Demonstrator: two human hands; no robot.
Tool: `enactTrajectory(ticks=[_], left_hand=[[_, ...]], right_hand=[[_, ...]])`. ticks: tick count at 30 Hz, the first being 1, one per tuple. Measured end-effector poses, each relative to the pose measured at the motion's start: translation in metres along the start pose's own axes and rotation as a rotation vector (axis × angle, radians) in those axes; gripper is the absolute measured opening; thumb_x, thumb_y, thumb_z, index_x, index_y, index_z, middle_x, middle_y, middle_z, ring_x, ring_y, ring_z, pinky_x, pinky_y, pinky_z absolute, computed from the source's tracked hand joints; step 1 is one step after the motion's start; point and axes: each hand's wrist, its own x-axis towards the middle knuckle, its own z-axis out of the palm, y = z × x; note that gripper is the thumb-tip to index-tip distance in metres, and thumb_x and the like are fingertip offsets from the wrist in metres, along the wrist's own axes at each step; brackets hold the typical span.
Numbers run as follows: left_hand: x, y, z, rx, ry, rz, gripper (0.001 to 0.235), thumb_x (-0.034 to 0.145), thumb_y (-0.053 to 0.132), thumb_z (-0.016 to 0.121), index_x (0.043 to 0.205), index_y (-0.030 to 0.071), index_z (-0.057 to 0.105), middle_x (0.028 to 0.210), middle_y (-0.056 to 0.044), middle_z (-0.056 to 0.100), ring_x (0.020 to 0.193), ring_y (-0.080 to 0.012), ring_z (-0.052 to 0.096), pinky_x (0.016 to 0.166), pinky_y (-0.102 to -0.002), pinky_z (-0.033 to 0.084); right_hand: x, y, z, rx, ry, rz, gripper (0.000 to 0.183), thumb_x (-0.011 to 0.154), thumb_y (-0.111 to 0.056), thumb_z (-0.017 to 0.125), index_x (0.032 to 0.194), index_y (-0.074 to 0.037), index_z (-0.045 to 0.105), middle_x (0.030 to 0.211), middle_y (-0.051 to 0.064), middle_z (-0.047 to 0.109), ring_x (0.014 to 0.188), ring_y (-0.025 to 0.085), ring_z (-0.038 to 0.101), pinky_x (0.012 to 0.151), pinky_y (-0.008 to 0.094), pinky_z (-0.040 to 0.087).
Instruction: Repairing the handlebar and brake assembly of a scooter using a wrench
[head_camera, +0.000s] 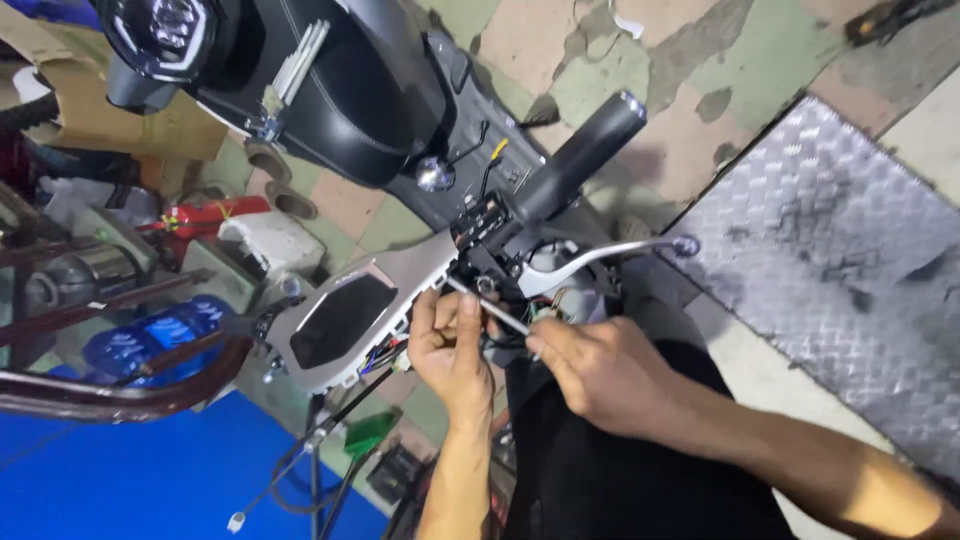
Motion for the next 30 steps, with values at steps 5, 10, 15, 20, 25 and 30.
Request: enactTrajectory(ticks=[5,10,15,20,25,30], left_hand=[[0.005,0.004,0.007,0.033,-0.036,0.038,0.033,0.090,0.002,0.074,0.119,-0.007,0.059,0.080,-0.019,0.071,0.052,-0.0192,0.067,0.042,-0.026,0.053],[0.004,0.012,0.013,0.075,-0.040,0.059,0.031,0.091,0.001,0.073,0.118,-0.007,0.058,0.076,-0.020,0.070,0.052,-0.0237,0.069,0.041,-0.026,0.053],[0.003,0.014,0.022,0.112,-0.015,0.126,0.025,0.095,0.001,0.067,0.116,-0.009,0.057,0.069,-0.019,0.069,0.047,-0.0249,0.068,0.039,-0.029,0.052],[0.005,0.036,0.029,0.197,-0.019,0.081,0.014,0.098,0.009,0.066,0.098,-0.001,0.056,0.060,-0.005,0.054,0.050,-0.0138,0.052,0.047,-0.025,0.040],[0.006,0.051,0.031,0.279,-0.047,0.012,0.028,0.101,0.014,0.063,0.078,0.011,0.047,0.063,0.009,0.025,0.059,-0.0051,0.025,0.053,-0.025,0.021],[0.006,0.101,0.040,0.649,-0.132,-0.105,0.031,0.103,0.030,0.056,0.087,0.008,0.071,0.082,-0.003,0.079,0.072,-0.0097,0.073,0.066,-0.023,0.059]], right_hand=[[0.017,0.002,-0.016,-0.011,-0.086,0.034,0.024,0.101,-0.027,0.055,0.080,-0.018,0.060,0.058,0.010,0.067,0.060,0.034,0.072,0.049,0.041,0.056],[0.022,0.004,-0.022,0.017,-0.138,0.060,0.028,0.103,-0.028,0.052,0.078,-0.016,0.058,0.057,0.010,0.068,0.059,0.035,0.072,0.048,0.041,0.055],[0.030,0.004,-0.028,0.021,-0.235,0.141,0.028,0.103,-0.030,0.052,0.079,-0.016,0.060,0.061,0.012,0.070,0.063,0.039,0.072,0.053,0.043,0.057],[0.014,-0.003,-0.004,-0.017,-0.377,0.221,0.025,0.104,-0.036,0.047,0.091,-0.018,0.058,0.065,0.011,0.070,0.066,0.039,0.070,0.056,0.051,0.051],[0.017,-0.001,0.004,0.124,-0.467,0.270,0.024,0.105,-0.031,0.047,0.089,-0.016,0.056,0.061,0.007,0.065,0.059,0.036,0.063,0.058,0.045,0.043],[0.032,-0.003,0.020,0.455,-0.779,0.324,0.019,0.103,-0.019,0.051,0.086,-0.012,0.045,0.084,-0.002,0.079,0.056,0.015,0.077,0.061,0.029,0.058]])
